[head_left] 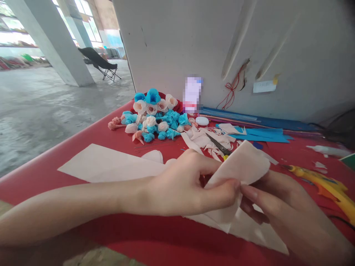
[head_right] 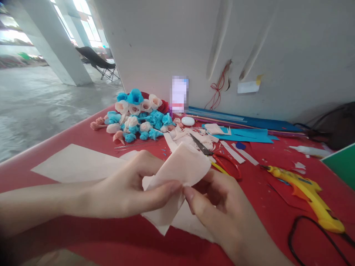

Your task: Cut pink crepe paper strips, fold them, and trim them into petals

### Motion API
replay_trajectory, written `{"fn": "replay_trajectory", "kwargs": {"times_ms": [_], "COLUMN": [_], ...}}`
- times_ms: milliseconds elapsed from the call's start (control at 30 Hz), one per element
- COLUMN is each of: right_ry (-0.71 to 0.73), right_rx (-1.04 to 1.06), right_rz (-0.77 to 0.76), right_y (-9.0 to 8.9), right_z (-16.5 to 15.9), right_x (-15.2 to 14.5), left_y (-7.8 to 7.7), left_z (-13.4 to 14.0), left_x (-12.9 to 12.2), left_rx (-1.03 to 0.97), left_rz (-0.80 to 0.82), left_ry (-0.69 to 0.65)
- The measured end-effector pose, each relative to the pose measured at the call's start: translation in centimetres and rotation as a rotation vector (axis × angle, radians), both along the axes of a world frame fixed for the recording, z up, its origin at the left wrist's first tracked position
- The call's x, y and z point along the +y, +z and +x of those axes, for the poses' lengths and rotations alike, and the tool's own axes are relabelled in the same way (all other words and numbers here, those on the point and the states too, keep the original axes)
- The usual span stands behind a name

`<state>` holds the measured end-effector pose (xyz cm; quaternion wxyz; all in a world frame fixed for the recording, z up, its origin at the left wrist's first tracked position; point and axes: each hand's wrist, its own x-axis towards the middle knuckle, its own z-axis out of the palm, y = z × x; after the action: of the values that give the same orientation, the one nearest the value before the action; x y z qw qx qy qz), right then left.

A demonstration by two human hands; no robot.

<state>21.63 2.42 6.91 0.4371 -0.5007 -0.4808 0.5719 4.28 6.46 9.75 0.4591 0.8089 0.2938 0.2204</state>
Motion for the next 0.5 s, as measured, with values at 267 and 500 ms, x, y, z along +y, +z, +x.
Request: {"fn": "replay_trajectory", "kwargs": {"times_ms": [267, 500], "right_ry": [0.074, -0.059], "right_rx": [-0.06, -0.196], "right_rz": [0.093, 0.179], "right_y": [0.41, 0.24], "right_z": [0.6, -0.09], "right_x": [0.27, 0.1], "left_y": [-0.44, -0.35], "left_z": [-0.01, 0.15], "left_x": [0.03, -0.07], "left_rx": [0.014, -0.047], "left_rz": [0.042, 0.026], "left_ry": [0.036, 0.02]}}
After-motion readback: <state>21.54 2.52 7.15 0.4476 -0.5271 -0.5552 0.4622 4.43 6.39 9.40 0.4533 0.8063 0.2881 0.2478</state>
